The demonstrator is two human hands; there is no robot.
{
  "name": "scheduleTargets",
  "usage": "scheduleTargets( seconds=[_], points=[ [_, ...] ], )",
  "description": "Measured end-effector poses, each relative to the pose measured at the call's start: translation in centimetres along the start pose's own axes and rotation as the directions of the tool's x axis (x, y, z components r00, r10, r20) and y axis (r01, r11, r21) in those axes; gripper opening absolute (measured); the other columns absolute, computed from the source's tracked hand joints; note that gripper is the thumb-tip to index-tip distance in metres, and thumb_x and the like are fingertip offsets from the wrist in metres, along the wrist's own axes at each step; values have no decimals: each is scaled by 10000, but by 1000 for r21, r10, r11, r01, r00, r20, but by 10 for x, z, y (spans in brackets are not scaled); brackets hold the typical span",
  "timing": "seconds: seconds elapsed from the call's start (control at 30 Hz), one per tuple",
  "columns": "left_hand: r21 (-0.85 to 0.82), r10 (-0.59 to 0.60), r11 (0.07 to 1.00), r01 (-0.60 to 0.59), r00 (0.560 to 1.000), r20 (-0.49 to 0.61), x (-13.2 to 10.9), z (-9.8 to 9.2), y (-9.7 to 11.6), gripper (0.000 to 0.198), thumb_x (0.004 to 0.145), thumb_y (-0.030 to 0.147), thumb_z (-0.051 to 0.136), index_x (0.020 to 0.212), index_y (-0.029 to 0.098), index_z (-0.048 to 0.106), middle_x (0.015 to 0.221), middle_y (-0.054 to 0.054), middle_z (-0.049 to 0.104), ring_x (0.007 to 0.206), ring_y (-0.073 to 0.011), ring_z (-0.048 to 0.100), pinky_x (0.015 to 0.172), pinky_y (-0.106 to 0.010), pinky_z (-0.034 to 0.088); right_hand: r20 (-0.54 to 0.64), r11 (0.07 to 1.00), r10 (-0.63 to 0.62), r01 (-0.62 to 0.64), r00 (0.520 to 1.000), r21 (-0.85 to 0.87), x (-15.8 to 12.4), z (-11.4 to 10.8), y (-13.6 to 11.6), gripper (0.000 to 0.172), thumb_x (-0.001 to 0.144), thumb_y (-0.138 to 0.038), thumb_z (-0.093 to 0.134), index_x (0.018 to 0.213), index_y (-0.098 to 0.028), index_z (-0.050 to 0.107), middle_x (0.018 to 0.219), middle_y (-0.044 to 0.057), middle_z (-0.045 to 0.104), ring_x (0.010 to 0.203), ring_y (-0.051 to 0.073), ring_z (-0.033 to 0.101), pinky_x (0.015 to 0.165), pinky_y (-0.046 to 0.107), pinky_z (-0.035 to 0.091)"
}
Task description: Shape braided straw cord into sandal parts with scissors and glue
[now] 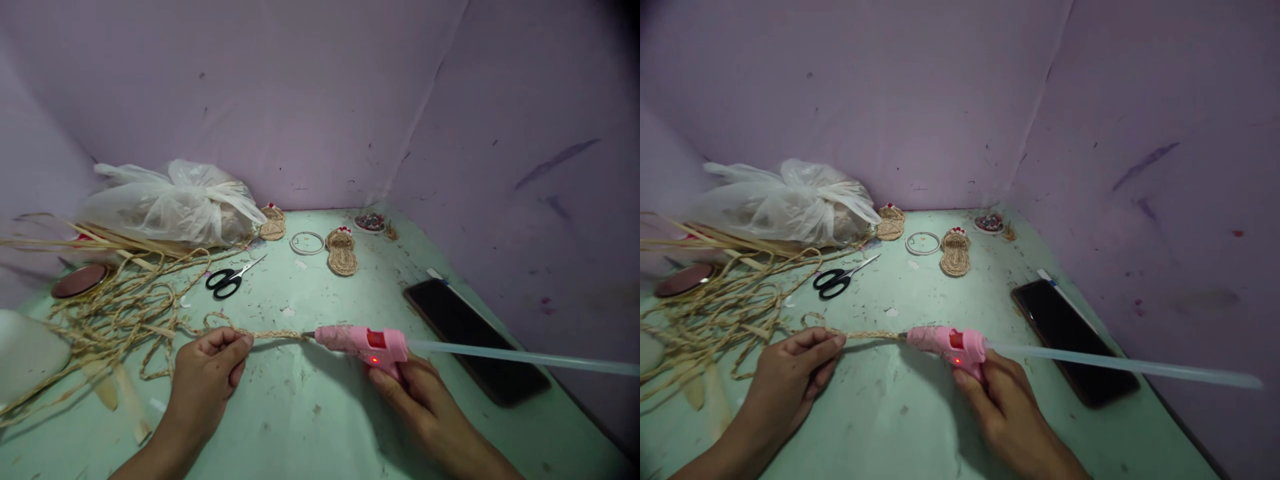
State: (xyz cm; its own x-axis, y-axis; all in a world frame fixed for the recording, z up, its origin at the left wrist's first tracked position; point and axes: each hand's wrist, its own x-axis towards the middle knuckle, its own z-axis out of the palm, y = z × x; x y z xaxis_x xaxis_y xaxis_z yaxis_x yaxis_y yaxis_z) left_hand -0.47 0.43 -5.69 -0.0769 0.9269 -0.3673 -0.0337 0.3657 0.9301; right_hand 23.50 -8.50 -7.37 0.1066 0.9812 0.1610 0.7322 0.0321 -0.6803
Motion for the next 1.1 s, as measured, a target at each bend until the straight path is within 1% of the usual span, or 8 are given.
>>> scheduleTargets(
  seconds=[0.13,0.27,0.37,0.5,0.7,0.9,1.1],
  points=[
    [-2,-2,1000,2,1000,1,0,1,1,245,533,315,713,544,144,538,304,73,400,299,-23,262,310,-130,158,-17,999,-2,2,1000,34,0,-5,1,327,845,-410,436,628,-196,554,575,-3,499,536,146,481,495,255,397],
    [-7,-14,1000,14,1000,-9,-1,0,1,240,524,308,714,547,144,540,301,72,399,299,-25,266,311,-132,157,-9,999,-47,47,999,26,2,-7,0,344,851,-397,432,573,-197,468,543,-19,456,498,128,446,475,245,367],
    [-8,-24,1000,24,1000,-14,-1,0,1,248,521,305,718,541,144,531,305,74,397,304,-25,269,315,-130,159,10,998,-63,63,998,-8,2,-6,0,354,861,-391,418,562,-201,421,545,-23,436,498,124,435,476,246,353],
    [-12,-18,1000,18,1000,-2,-1,0,1,245,527,309,716,556,144,537,305,75,395,301,-24,258,313,-133,151,1,995,-62,62,998,-82,1,-5,1,364,859,-390,424,547,-205,394,526,-32,405,485,122,411,472,250,336],
    [-1,-8,1000,8,1000,-9,-1,0,1,236,539,299,707,556,144,530,310,74,399,305,-24,266,316,-131,155,-7,994,-73,73,997,-78,2,-6,-1,338,862,-382,414,578,-203,446,541,-32,431,490,121,419,474,249,345],
    [-2,-12,1000,12,1000,-4,-3,1,3,232,534,294,700,556,147,522,311,74,403,303,-26,266,315,-133,155,-3,995,-51,50,999,-85,2,-7,-2,318,862,-387,417,618,-202,504,543,-28,449,487,126,428,466,251,346],
    [1,-6,1000,6,1000,-9,-3,1,2,234,537,298,701,555,146,525,307,75,398,305,-24,267,318,-131,159,-10,995,-56,55,998,-86,1,-7,-3,308,851,-382,436,608,-205,507,536,-30,449,481,120,421,468,248,359]
  ],
)
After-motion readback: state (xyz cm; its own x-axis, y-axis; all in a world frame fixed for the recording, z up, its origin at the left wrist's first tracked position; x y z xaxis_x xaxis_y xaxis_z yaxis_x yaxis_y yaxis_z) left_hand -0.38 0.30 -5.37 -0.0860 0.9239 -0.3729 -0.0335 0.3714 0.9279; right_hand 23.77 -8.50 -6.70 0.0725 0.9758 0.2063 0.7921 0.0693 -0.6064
